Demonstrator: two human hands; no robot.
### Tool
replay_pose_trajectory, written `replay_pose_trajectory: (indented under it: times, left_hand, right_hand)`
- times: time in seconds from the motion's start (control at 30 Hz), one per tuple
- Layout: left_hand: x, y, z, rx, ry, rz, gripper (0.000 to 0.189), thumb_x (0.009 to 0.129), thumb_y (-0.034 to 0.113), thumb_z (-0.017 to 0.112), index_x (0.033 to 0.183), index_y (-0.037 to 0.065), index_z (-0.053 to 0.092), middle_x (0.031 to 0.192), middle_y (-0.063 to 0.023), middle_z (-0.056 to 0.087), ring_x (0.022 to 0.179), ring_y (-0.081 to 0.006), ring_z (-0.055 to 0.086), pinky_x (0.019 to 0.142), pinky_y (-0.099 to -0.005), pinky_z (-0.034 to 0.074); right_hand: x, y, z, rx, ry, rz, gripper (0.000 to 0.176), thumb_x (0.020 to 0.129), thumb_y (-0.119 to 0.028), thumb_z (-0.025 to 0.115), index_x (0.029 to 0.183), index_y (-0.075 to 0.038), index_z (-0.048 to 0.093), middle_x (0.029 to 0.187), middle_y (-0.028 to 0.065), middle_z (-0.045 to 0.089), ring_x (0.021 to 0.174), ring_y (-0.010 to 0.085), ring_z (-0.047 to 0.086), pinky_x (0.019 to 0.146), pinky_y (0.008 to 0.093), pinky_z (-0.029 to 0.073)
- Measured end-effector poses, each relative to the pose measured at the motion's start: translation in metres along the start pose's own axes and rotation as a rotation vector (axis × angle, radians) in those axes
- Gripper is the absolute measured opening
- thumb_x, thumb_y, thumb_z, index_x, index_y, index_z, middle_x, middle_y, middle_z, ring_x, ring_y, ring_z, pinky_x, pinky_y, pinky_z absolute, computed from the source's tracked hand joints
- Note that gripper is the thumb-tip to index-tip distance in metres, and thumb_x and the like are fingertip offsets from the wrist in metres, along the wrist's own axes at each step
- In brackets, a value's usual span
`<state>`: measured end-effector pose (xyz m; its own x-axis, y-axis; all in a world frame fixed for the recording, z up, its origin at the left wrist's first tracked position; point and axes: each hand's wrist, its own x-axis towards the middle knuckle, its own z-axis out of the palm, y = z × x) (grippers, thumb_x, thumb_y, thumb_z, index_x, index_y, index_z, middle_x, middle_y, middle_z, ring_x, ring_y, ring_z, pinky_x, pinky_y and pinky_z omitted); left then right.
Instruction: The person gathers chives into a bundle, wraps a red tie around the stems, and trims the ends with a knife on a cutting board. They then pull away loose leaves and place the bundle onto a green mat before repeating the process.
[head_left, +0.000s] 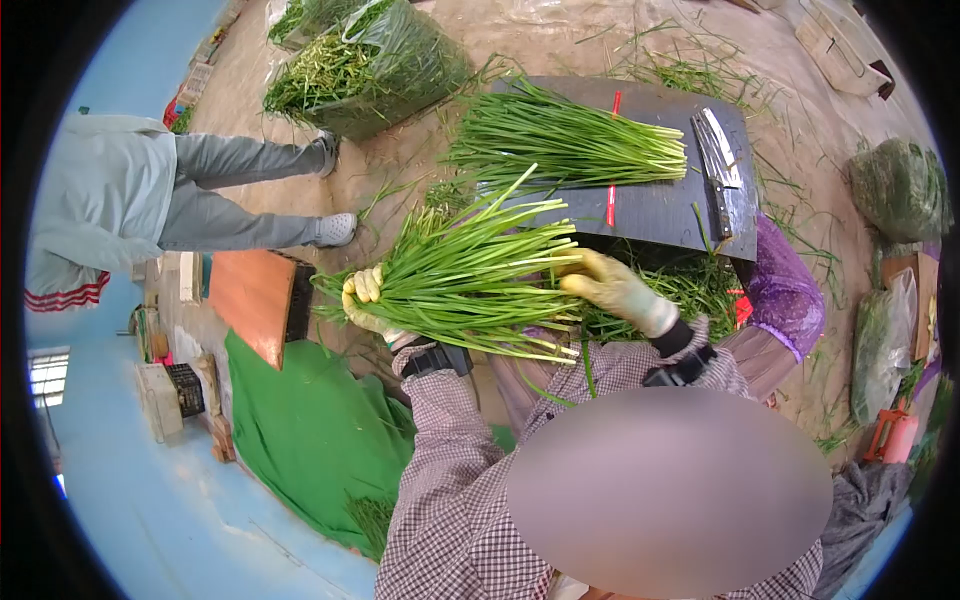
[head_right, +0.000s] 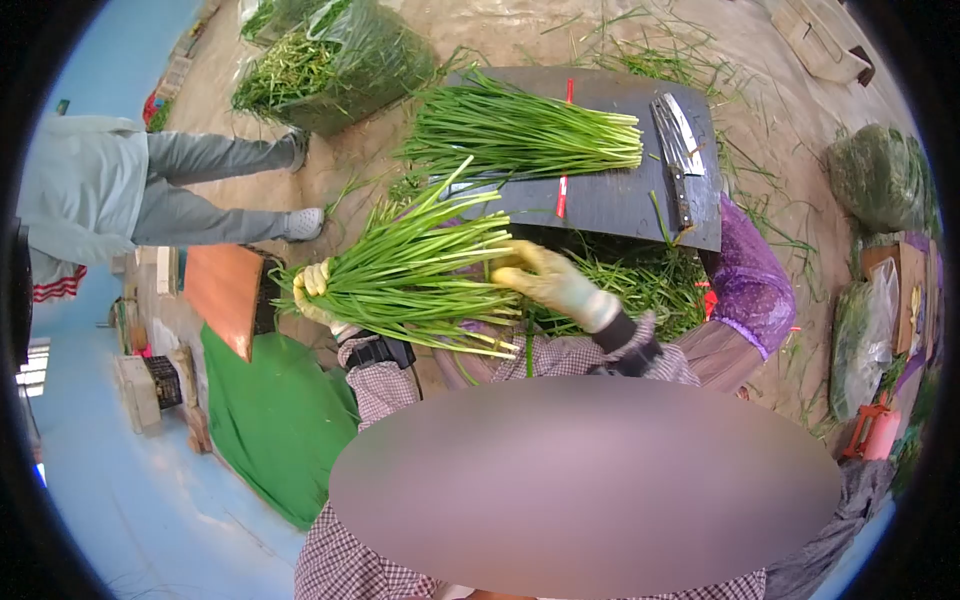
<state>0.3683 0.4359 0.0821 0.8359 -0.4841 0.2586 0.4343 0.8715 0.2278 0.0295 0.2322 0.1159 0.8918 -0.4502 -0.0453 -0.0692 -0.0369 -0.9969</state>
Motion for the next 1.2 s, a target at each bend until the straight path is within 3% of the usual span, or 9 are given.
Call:
replay_pose_trajectory:
  times: [0.1, 0.13, 0.23, 0.3, 0.4, 0.57, 0.97, 1.07, 1.2]
  left_hand:
    - [-0.004, -0.007, 0.019, -0.003, -0.044, 0.005, 0.016, 0.097, 0.021, 0.054, 0.089, 0.010, 0.064, 0.068, 0.0021, 0.054, 0.062, -0.0121, 0.050, 0.072, -0.0299, 0.042]
    - [-0.005, -0.006, 0.015, 0.010, -0.008, 0.034, 0.017, 0.097, 0.022, 0.054, 0.091, 0.010, 0.063, 0.069, 0.0022, 0.053, 0.062, -0.0121, 0.049, 0.073, -0.0302, 0.042]
    - [-0.002, 0.007, 0.000, 0.013, -0.043, 0.004, 0.014, 0.096, 0.022, 0.057, 0.091, 0.010, 0.063, 0.070, 0.0021, 0.053, 0.061, -0.0114, 0.048, 0.072, -0.0295, 0.041]
    - [-0.002, 0.002, 0.000, -0.033, -0.016, 0.040, 0.013, 0.096, 0.021, 0.057, 0.090, 0.010, 0.062, 0.069, 0.0023, 0.052, 0.060, -0.0115, 0.047, 0.071, -0.0291, 0.041]
    - [-0.002, 0.000, 0.004, -0.050, -0.032, 0.038, 0.013, 0.097, 0.019, 0.057, 0.088, 0.010, 0.061, 0.068, 0.0028, 0.052, 0.058, -0.0116, 0.047, 0.069, -0.0288, 0.040]
    - [0.007, -0.010, 0.003, -0.098, -0.092, -0.008, 0.016, 0.099, 0.019, 0.056, 0.088, 0.010, 0.061, 0.066, 0.0030, 0.050, 0.055, -0.0108, 0.045, 0.067, -0.0290, 0.039]
    - [0.000, -0.009, 0.003, -0.042, 0.000, -0.018, 0.021, 0.100, 0.019, 0.051, 0.083, 0.010, 0.061, 0.064, 0.0028, 0.049, 0.054, -0.0106, 0.046, 0.068, -0.0291, 0.041]
    - [0.000, -0.010, 0.007, -0.051, 0.005, 0.011, 0.021, 0.100, 0.017, 0.050, 0.082, 0.010, 0.059, 0.063, 0.0032, 0.048, 0.054, -0.0102, 0.045, 0.069, -0.0292, 0.041]
    - [0.005, -0.010, 0.012, -0.059, -0.054, -0.022, 0.019, 0.100, 0.018, 0.052, 0.084, 0.010, 0.059, 0.063, 0.0035, 0.047, 0.054, -0.0097, 0.045, 0.068, -0.0285, 0.041]
  right_hand:
    - [0.017, 0.010, 0.022, 0.013, -0.039, 0.002, 0.027, 0.104, -0.023, 0.059, 0.118, -0.001, 0.066, 0.105, 0.0072, 0.070, 0.091, 0.0195, 0.065, 0.083, 0.0355, 0.052]
    - [0.016, 0.006, 0.020, -0.432, 0.132, -0.412, 0.022, 0.104, -0.019, 0.056, 0.110, -0.001, 0.067, 0.094, 0.0095, 0.067, 0.085, 0.0258, 0.065, 0.078, 0.0355, 0.052]
    - [-0.014, 0.012, -0.024, -0.551, 0.069, -0.334, 0.014, 0.097, -0.018, 0.057, 0.095, -0.007, 0.065, 0.096, 0.0104, 0.065, 0.088, 0.0297, 0.065, 0.078, 0.0421, 0.053]
    - [-0.050, 0.049, -0.060, -0.483, -0.050, 0.276, 0.023, 0.100, -0.026, 0.060, 0.103, -0.004, 0.067, 0.102, 0.0118, 0.068, 0.097, 0.0301, 0.066, 0.085, 0.0398, 0.054]
    - [-0.073, 0.026, -0.065, -1.073, -0.301, 0.609, 0.036, 0.100, -0.034, 0.063, 0.117, -0.002, 0.067, 0.114, 0.0137, 0.070, 0.109, 0.0300, 0.066, 0.095, 0.0361, 0.052]
    - [0.000, 0.013, -0.029, -0.037, -0.036, -0.052, 0.047, 0.102, -0.033, 0.060, 0.137, -0.002, 0.060, 0.131, 0.0129, 0.066, 0.120, 0.0190, 0.062, 0.102, 0.0337, 0.048]
    - [0.007, 0.003, -0.001, 0.909, 0.363, -0.054, 0.021, 0.103, -0.018, 0.061, 0.112, 0.001, 0.064, 0.103, 0.0069, 0.068, 0.098, 0.0158, 0.062, 0.094, 0.0310, 0.048]
    - [-0.037, 0.019, -0.047, 0.541, 0.309, -0.027, 0.028, 0.105, -0.028, 0.058, 0.107, -0.002, 0.065, 0.101, 0.0059, 0.067, 0.096, 0.0181, 0.062, 0.097, 0.0355, 0.048]
    - [-0.067, 0.030, -0.077, -0.918, -0.158, 0.678, 0.047, 0.101, -0.038, 0.062, 0.130, -0.002, 0.065, 0.123, 0.0183, 0.071, 0.117, 0.0281, 0.066, 0.098, 0.0348, 0.051]
